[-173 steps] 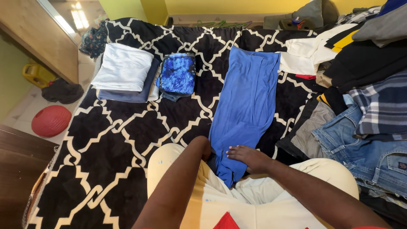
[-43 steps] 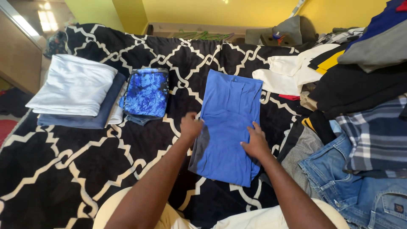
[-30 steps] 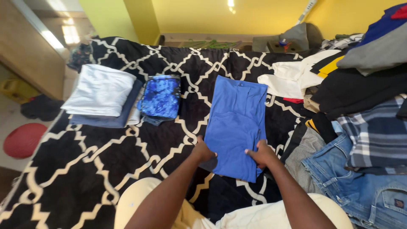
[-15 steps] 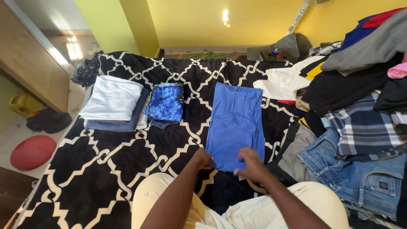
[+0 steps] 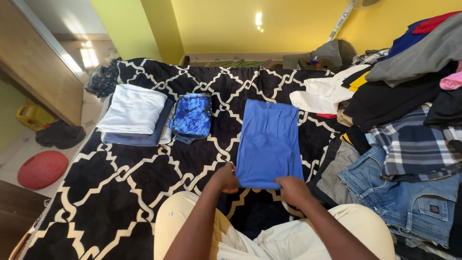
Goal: Folding various items of clothing on a bed
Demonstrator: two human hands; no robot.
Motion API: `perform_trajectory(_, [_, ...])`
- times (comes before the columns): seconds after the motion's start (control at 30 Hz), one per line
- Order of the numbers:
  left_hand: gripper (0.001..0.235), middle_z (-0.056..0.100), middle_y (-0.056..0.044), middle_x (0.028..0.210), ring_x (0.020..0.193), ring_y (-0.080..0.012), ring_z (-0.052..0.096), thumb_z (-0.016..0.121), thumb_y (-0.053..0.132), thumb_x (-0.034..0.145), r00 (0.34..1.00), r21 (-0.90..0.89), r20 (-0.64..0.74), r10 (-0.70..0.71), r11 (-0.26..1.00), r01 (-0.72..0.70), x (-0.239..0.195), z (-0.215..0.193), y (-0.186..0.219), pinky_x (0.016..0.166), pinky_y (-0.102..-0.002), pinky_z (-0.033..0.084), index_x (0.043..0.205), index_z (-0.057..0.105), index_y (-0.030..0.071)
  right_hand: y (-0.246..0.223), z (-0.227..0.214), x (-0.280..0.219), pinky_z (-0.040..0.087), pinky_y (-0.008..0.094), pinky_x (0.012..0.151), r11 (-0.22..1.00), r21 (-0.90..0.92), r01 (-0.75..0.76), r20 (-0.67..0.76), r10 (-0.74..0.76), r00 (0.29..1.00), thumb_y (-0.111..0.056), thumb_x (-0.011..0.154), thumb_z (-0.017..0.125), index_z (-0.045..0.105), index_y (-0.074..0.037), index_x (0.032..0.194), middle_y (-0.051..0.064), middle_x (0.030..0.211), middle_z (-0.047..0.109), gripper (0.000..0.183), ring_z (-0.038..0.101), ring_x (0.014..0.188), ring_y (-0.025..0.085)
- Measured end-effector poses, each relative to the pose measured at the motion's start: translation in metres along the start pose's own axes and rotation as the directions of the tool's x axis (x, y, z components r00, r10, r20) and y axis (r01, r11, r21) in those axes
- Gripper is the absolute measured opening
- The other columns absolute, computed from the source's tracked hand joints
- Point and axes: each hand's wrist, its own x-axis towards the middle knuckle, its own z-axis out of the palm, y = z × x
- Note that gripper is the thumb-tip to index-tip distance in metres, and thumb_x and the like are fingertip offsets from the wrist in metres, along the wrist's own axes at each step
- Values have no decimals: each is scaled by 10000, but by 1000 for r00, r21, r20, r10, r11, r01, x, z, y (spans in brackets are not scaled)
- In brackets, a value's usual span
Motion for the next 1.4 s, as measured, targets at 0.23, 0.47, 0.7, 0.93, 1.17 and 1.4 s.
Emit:
perform_trajectory(0.23, [635, 731, -138, 810, 515, -124, 644, 620, 144, 925, 914, -271, 403, 51, 960, 66, -38, 15, -40, 493, -228, 524, 1493, 341, 197, -45, -69, -58, 460, 340, 773, 975, 165, 151, 562, -219, 798, -206, 900, 641, 675, -200, 957, -32, 976, 710, 67, 658, 928, 158])
perform_trajectory(0.47, [410, 649, -110, 607, 392, -82, 576, 579, 27, 928, 951, -753, 88, 296, 644, -131, -26, -23, -8, 352, -136, 438, 1333, 530, -6, 3, -121, -45, 498, 433, 1076, 839, 545, 1, 439, -287, 851, -227, 920, 682, 717, -105, 1299, 97, 1305, 757, 400, 670, 1232, 231])
perform_trajectory(0.7, [392, 612, -62, 1041, 672, -126, 677, 565, 139, 1018, 978, -935, -98, 183, 321, -154, 86, -27, 21, 547, -199, 582, 1401, 486, 115, 42, -139, 53, 567, 384, 924, 596, 802, 30, -108, 95, 990, -136, 892, 720, 698, -72, 1303, 91, 1112, 777, 417, 690, 1014, 195])
perform_trajectory(0.93, [468, 742, -194, 1052, 707, -288, 758, 662, 82, 935, 942, -818, -279, -184, 560, -132, 211, 55, -76, 590, -320, 661, 1383, 529, 55, 189, 40, 137, 541, 387, 1023, 665, 638, -388, -192, 626, 756, -578, 771, 840, 611, -249, 1374, -8, 1335, 688, 724, 629, 1255, 187])
perform_trajectory(1.17, [431, 707, -43, 1065, 1084, -282, 697, 740, 343, 855, 875, -52, -472, 109, 987, -150, 218, 69, -60, 922, -422, 580, 1241, 633, 182, 146, 1, 142, 502, 453, 1062, 752, 495, -435, -74, 535, 842, -475, 799, 781, 432, -244, 1560, 96, 1472, 585, 869, 569, 1347, 263])
perform_trajectory(1.4, [492, 636, -69, 1173, 1193, -282, 645, 725, 369, 913, 893, -62, -426, 146, 980, -189, 231, 73, -58, 1021, -407, 534, 1320, 564, 145, 147, 11, 155, 408, 544, 1140, 907, 323, -271, -297, 369, 881, -382, 961, 632, 490, -148, 1535, 194, 1466, 525, 635, 482, 1386, 407])
